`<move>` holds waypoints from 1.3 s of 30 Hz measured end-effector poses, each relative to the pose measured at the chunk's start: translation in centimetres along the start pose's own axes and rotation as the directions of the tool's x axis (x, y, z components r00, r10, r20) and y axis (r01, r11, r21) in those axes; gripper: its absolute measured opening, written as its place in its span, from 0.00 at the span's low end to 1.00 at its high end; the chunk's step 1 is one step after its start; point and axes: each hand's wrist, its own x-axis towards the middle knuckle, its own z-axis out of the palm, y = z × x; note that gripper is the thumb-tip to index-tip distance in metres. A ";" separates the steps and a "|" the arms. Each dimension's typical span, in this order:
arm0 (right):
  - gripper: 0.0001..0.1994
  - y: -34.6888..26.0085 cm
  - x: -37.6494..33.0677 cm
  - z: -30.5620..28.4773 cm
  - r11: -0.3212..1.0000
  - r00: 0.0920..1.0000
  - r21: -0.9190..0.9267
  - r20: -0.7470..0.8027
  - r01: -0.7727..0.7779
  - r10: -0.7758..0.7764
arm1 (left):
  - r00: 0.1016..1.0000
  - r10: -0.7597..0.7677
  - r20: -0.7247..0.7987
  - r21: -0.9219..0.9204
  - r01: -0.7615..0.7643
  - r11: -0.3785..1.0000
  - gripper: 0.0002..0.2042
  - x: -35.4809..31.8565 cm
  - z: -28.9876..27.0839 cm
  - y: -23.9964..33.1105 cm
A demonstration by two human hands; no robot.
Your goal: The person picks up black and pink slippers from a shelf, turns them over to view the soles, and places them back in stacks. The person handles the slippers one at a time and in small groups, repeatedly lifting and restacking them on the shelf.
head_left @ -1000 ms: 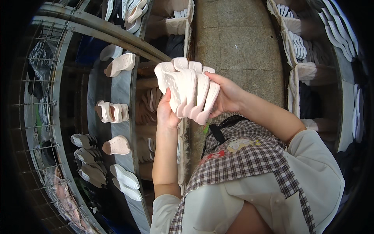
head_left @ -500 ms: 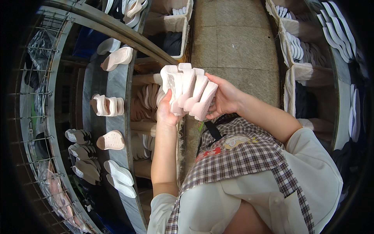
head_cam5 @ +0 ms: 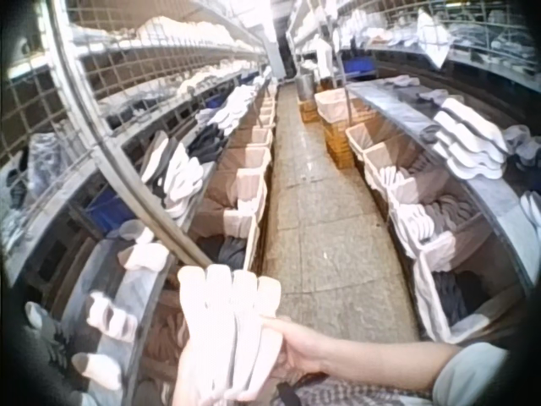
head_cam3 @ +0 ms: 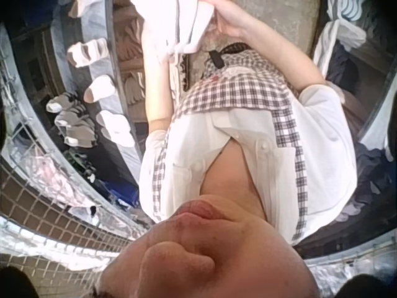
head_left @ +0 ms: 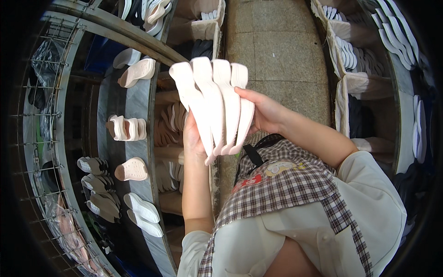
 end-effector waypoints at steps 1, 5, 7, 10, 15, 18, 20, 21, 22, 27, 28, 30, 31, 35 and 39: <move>0.29 -0.4 -0.2 0.2 1.000 1.000 -0.025 0.014 0.019 -0.019 | 0.999 0.027 0.041 0.048 -0.029 0.998 0.24 -0.2 0.4 0.0; 0.30 -2.4 -0.6 0.4 0.991 0.993 0.091 0.066 -0.100 0.094 | 0.983 0.105 -0.149 0.308 -0.054 0.950 0.24 0.3 2.8 1.1; 0.31 -3.1 -0.7 0.3 0.966 0.974 0.181 0.165 -0.185 0.156 | 0.994 -0.011 -0.107 0.226 0.035 0.973 0.25 0.8 4.0 2.0; 0.32 -3.1 -0.9 0.2 0.923 0.963 0.298 0.194 -0.241 0.189 | 0.883 0.091 -0.461 0.489 0.167 0.856 0.21 1.7 4.9 2.2; 0.31 -2.6 -0.6 -0.1 0.906 0.966 0.347 0.173 -0.244 0.193 | 0.892 0.049 -0.449 0.480 0.194 0.856 0.21 2.3 4.6 2.3; 0.31 -2.5 -0.3 -0.4 0.909 0.965 0.339 0.180 -0.244 0.192 | 0.912 0.013 -0.411 0.435 0.183 0.881 0.21 2.7 4.1 2.5; 0.31 -2.6 -0.2 -0.5 0.907 0.965 0.342 0.176 -0.246 0.195 | 0.913 -0.010 -0.408 0.400 0.189 0.897 0.21 2.9 3.9 2.6; 0.31 -2.6 -0.2 -0.5 0.908 0.964 0.338 0.180 -0.246 0.194 | 0.907 -0.012 -0.420 0.401 0.197 0.895 0.21 3.0 3.8 2.6; 0.31 -2.6 -0.2 -0.5 0.909 0.965 0.337 0.176 -0.245 0.195 | 0.902 -0.013 -0.432 0.402 0.205 0.892 0.21 3.0 3.7 2.6; 0.29 -2.8 -0.1 -0.6 0.895 0.959 0.361 0.198 -0.262 0.201 | 0.908 -0.010 -0.419 0.403 0.196 0.894 0.22 3.2 3.5 2.7; 0.29 -2.8 0.0 -0.5 0.895 0.961 0.363 0.186 -0.259 0.203 | 0.903 -0.008 -0.430 0.404 0.201 0.892 0.22 3.2 3.4 2.8; 0.30 -2.9 0.1 -0.6 0.902 0.962 0.347 0.184 -0.257 0.204 | 0.894 0.008 -0.448 0.420 0.203 0.885 0.23 3.2 3.2 2.7; 0.30 -2.9 0.1 -0.5 0.909 0.961 0.330 0.192 -0.255 0.200 | 0.901 0.022 -0.434 0.444 0.193 0.875 0.24 3.2 3.2 2.7; 0.29 -2.7 0.2 -0.2 0.992 0.994 0.119 0.110 -0.035 0.021 | 0.990 -0.111 -0.081 0.087 0.118 0.989 0.25 2.5 2.5 2.6; 0.32 -3.1 -0.1 0.1 0.982 0.973 -0.013 0.135 0.190 -0.187 | 0.997 0.073 -0.032 0.364 -0.056 0.930 0.24 2.3 1.4 2.7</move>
